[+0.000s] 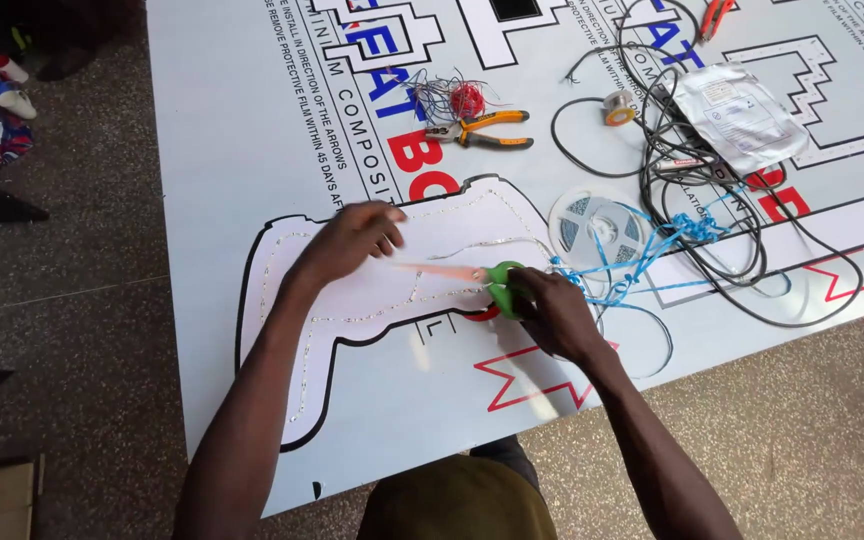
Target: Applying an LED light strip to the outline of a game controller design on a large sign board in a sign shop.
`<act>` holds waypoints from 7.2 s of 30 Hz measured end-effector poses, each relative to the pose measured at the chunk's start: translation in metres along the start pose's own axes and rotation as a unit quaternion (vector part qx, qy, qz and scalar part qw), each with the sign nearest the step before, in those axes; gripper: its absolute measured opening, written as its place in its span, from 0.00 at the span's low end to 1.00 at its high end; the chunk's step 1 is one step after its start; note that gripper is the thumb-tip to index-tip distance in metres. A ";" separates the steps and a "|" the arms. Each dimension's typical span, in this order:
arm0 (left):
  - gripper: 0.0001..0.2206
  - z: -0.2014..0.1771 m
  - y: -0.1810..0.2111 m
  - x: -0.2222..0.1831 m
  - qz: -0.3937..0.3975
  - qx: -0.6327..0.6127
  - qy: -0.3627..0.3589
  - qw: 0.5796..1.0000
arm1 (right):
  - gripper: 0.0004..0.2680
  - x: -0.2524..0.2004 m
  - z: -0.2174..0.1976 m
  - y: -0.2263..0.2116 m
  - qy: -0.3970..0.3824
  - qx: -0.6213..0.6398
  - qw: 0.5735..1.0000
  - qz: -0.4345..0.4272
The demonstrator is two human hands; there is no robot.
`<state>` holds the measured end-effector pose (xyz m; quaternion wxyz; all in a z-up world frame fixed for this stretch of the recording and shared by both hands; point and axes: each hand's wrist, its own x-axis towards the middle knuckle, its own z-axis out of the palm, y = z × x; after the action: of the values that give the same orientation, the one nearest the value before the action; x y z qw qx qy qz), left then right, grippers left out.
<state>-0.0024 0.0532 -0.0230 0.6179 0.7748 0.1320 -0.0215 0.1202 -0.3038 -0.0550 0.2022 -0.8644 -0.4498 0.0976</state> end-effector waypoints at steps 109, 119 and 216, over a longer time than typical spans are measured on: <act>0.09 0.591 0.148 0.319 0.061 -0.071 0.245 0.965 | 0.15 -0.009 -0.257 0.525 -0.320 0.550 0.769 -0.053; 0.10 0.589 0.156 0.250 -0.007 -0.083 0.308 0.948 | 0.16 -0.024 -0.241 0.475 -0.373 0.554 0.740 -0.074; 0.04 0.099 -0.098 -0.076 0.076 0.221 0.161 0.959 | 0.09 -0.089 0.030 -0.057 -0.239 0.529 0.777 0.244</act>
<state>-0.0859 -0.0358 -0.1248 0.4022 0.8928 0.1624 0.1216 0.0166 -0.3399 -0.0582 0.4829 -0.6511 -0.1357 0.5697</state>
